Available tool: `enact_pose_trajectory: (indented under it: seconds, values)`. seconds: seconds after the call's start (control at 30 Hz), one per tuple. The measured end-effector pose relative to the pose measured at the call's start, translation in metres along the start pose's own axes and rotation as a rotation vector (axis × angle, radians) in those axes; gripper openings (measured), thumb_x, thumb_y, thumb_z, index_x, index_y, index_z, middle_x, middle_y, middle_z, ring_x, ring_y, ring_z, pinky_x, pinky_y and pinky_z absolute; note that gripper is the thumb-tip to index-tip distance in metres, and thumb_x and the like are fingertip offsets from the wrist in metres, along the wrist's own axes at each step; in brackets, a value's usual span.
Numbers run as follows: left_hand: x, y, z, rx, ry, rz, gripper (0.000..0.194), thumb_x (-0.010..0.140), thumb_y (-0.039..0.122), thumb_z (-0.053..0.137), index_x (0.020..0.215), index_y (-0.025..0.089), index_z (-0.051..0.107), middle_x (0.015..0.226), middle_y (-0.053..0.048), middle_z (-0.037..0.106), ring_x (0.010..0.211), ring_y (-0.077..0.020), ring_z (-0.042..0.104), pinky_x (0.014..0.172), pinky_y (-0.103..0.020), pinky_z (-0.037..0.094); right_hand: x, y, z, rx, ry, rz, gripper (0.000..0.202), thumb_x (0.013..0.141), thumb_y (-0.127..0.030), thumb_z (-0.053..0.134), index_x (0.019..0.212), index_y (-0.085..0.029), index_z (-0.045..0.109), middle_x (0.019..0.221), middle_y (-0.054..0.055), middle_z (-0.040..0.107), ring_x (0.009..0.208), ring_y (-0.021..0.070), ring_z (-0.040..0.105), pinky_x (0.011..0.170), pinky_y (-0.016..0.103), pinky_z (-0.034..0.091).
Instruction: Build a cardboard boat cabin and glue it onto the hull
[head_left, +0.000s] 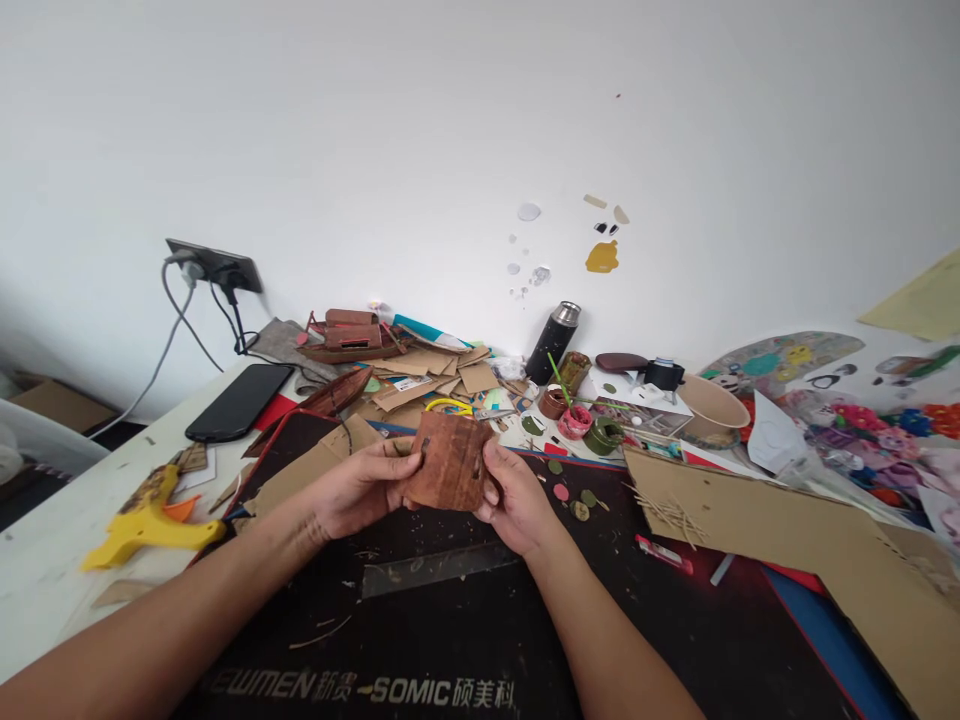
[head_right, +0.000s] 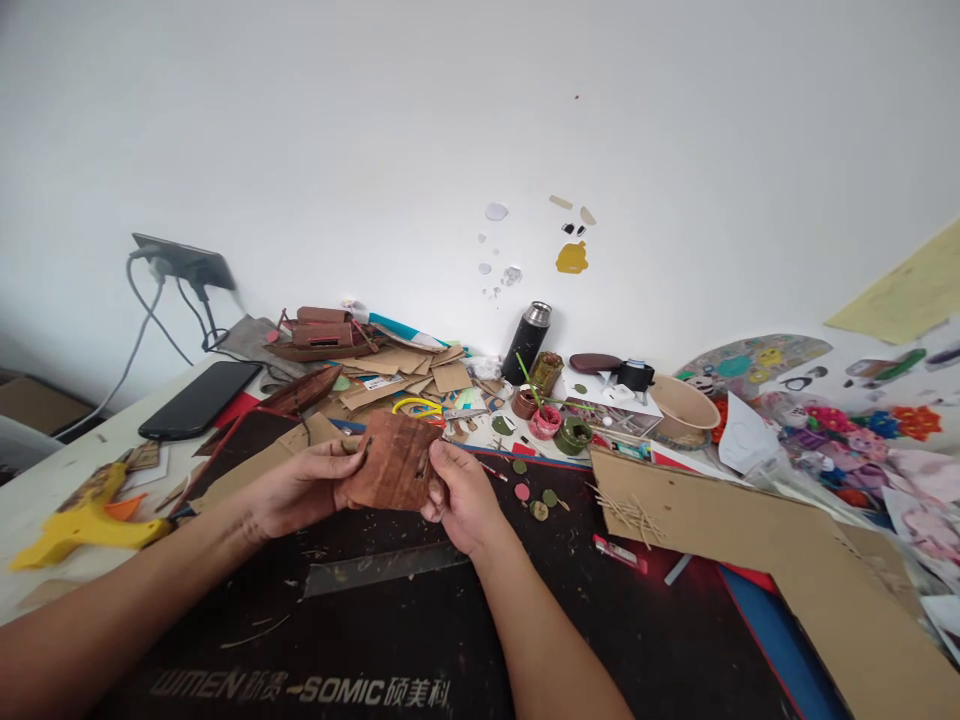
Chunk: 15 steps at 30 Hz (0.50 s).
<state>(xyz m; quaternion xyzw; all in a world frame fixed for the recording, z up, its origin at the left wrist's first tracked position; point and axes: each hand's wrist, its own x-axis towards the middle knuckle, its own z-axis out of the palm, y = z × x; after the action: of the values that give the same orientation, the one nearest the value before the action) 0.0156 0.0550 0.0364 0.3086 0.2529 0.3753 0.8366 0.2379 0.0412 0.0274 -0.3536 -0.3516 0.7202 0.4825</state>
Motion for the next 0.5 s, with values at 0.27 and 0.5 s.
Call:
enact_pose_trajectory:
  seconds: [0.27, 0.5]
  values:
    - [0.006, -0.0089, 0.0052, -0.002, 0.091, 0.027, 0.033, 0.073, 0.022, 0.098, 0.1, 0.014, 0.082, 0.085, -0.006, 0.08, 0.064, -0.013, 0.071, 0.054, -0.02, 0.055, 0.0032, 0.0015, 0.0041, -0.047, 0.061, -0.068, 0.063, 0.066, -0.074, 0.094, 0.077, -0.02, 0.062, 0.053, -0.009, 0.049, 0.041, 0.0055, 0.035, 0.034, 0.017, 0.028]
    - [0.0091, -0.0097, 0.0036, -0.009, 0.146, 0.058, 0.033, 0.074, 0.028, 0.098, 0.098, 0.013, 0.081, 0.085, -0.006, 0.08, 0.066, -0.0145, 0.072, 0.056, -0.021, 0.057, 0.0015, 0.0008, 0.0046, -0.052, 0.08, -0.06, 0.063, 0.065, -0.07, 0.097, 0.082, -0.017, 0.068, 0.057, -0.008, 0.051, 0.043, 0.0049, 0.036, 0.033, 0.017, 0.028]
